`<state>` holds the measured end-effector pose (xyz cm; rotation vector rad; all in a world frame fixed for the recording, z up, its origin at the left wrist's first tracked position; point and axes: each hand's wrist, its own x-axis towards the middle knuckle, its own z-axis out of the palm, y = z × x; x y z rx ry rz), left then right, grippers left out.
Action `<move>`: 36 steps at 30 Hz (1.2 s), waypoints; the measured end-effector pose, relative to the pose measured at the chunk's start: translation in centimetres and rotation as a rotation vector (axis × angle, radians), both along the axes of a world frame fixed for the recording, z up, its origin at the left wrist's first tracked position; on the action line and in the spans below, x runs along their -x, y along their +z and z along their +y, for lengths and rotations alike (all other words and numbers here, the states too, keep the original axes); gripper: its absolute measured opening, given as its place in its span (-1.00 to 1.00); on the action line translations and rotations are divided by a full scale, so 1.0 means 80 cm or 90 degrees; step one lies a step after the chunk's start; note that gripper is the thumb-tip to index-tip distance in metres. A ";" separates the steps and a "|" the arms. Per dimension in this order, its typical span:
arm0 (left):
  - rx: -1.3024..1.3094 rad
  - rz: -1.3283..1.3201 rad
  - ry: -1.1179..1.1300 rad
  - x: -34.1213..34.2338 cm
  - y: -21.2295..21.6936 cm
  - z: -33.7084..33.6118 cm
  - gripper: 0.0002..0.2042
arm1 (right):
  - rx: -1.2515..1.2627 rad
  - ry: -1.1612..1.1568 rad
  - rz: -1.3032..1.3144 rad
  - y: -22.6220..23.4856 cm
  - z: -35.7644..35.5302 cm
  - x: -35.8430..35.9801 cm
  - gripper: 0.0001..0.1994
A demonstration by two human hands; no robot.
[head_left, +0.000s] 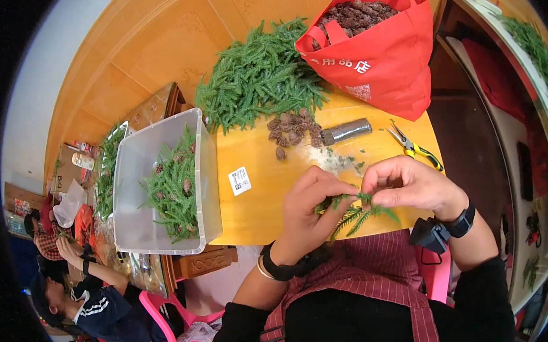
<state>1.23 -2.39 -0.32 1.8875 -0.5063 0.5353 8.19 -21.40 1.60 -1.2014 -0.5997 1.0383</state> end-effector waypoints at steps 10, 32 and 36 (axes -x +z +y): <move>0.148 0.225 -0.031 0.002 0.006 -0.007 -0.95 | 0.061 -0.098 -0.188 0.018 0.001 0.007 -0.89; 0.454 0.371 -0.024 0.001 -0.006 -0.016 -0.90 | 0.109 -0.195 -0.451 0.020 0.000 0.018 -0.71; 0.431 0.342 -0.042 0.002 -0.007 -0.016 -0.90 | 0.117 -0.194 -0.422 0.016 0.000 0.020 -0.68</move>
